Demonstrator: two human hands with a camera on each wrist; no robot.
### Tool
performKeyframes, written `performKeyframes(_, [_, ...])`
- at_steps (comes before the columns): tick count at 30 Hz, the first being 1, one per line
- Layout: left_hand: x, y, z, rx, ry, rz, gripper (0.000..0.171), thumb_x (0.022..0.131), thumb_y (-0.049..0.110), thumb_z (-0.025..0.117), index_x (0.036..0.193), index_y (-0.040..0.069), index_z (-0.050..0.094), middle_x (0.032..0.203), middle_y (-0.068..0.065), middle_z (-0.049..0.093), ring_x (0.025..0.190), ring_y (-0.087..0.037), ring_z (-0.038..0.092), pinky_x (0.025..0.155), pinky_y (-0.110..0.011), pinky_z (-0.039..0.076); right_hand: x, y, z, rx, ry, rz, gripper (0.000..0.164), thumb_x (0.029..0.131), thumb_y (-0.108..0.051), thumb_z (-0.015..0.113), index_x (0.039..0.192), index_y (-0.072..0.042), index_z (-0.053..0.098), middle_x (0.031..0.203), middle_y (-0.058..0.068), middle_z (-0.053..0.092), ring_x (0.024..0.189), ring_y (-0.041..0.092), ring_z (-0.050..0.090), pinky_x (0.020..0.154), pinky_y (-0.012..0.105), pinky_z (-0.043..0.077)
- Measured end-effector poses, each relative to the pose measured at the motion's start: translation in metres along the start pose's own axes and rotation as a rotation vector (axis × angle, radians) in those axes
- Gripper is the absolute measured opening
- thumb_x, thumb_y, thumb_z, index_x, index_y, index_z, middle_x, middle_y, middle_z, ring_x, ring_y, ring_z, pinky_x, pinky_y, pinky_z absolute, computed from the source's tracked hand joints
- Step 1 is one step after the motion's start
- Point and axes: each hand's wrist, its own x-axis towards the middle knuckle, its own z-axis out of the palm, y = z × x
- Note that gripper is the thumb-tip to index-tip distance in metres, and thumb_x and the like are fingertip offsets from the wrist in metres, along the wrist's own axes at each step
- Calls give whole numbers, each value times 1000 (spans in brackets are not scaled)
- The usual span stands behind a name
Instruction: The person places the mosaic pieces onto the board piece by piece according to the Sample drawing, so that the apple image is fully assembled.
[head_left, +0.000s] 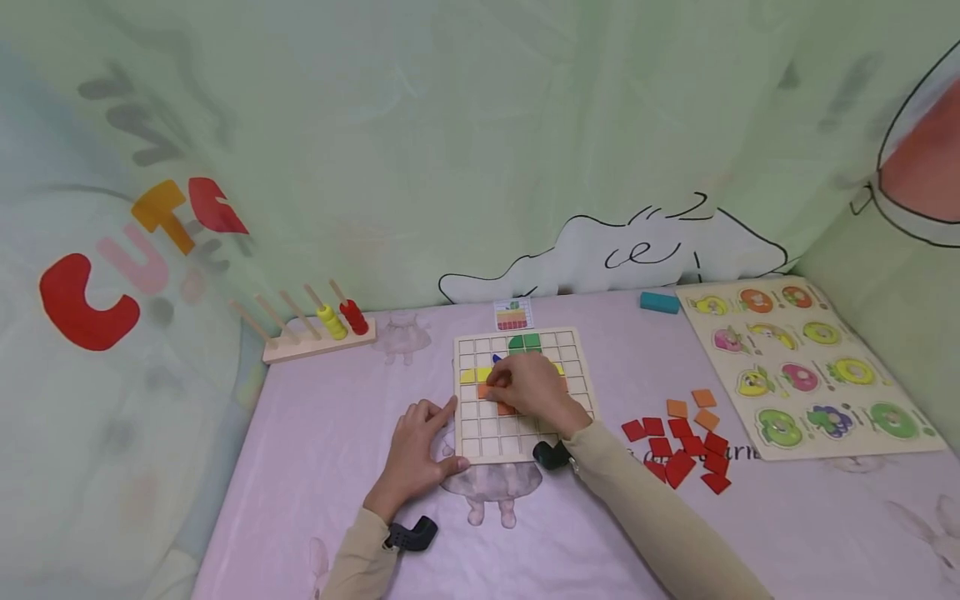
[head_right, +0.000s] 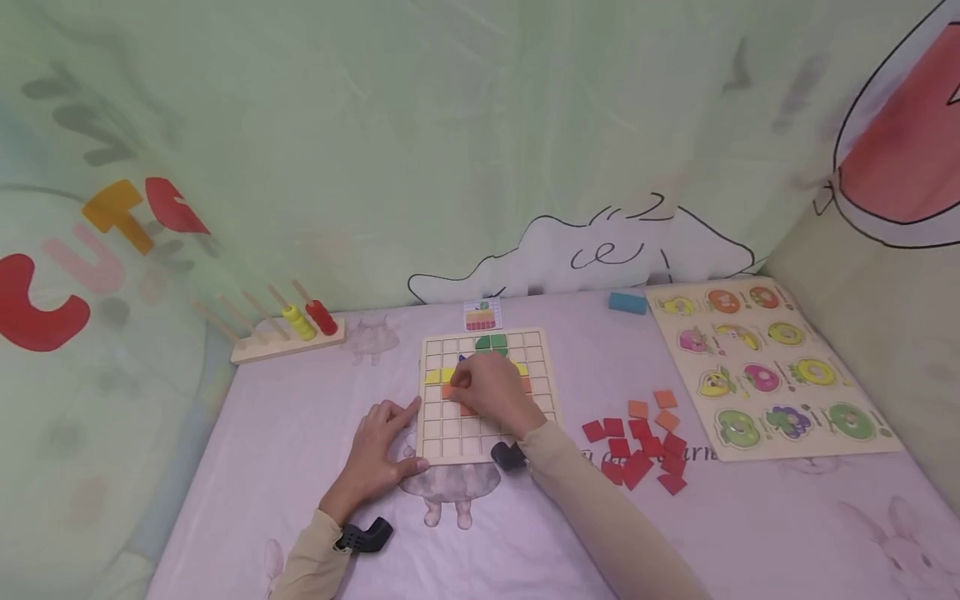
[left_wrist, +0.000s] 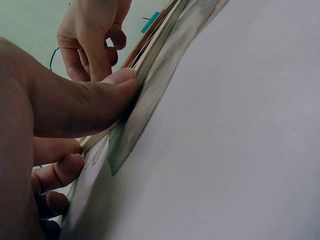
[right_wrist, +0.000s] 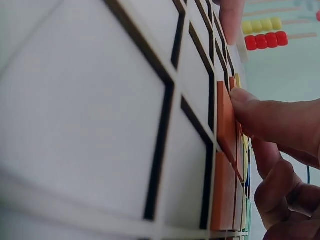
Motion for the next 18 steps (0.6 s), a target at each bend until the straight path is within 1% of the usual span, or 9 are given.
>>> performKeyframes(3, [0,0,0,8,-2,-5,93,72,40,88,155,12,56,106,-1,54,95,-15,41,85,-36,34,-2,2,-3,26,-13,-18,17,88,-28,87,97,-14,85,84,-7,77,75,6,63,67,27,50])
performKeyframes(5, [-1,1,1,11,-4,-9,93,73,41,88,155,12,56,106,-1,55,94,-15,41,84,-35,34,-7,6,-7,45,-5,-27,19,88,-29,87,98,-14,85,84,-6,76,75,7,63,68,28,50])
performKeyframes(7, [-2,2,1,15,-3,-14,93,72,40,88,155,12,56,106,-1,55,94,-15,41,84,-35,34,-14,14,-14,64,20,-23,20,88,-29,87,98,-13,85,83,-5,75,76,9,63,70,30,50])
performKeyframes(10, [-2,4,2,17,0,-21,93,72,40,87,154,12,56,106,-1,55,94,-15,41,83,-35,34,-30,31,-31,66,68,2,19,90,-27,85,100,-10,84,83,-2,73,76,13,61,71,32,49])
performKeyframes(12, [-2,4,2,27,-1,-23,93,72,41,87,155,13,56,106,-1,55,94,-15,41,84,-35,34,-43,47,-47,61,93,43,21,91,-23,84,104,-8,83,85,1,72,76,16,60,71,32,49])
performKeyframes(14, [-2,4,3,30,-4,-27,93,72,41,87,155,14,56,107,-1,55,95,-15,41,84,-35,34,-57,64,-65,41,102,102,24,92,-22,82,110,-6,81,90,5,73,79,19,60,71,32,48])
performKeyframes(16, [-2,3,2,32,-4,-25,93,73,40,88,156,14,55,107,0,54,96,-14,41,85,-35,34,-72,82,-83,23,94,174,30,93,-23,81,118,-5,79,98,9,73,85,23,61,72,31,49])
performKeyframes(18, [-2,2,1,29,2,-22,93,72,38,89,156,14,55,107,0,54,96,-14,41,85,-36,34,-85,99,-102,29,72,249,37,94,-24,80,126,-6,76,108,15,72,92,27,60,72,31,52])
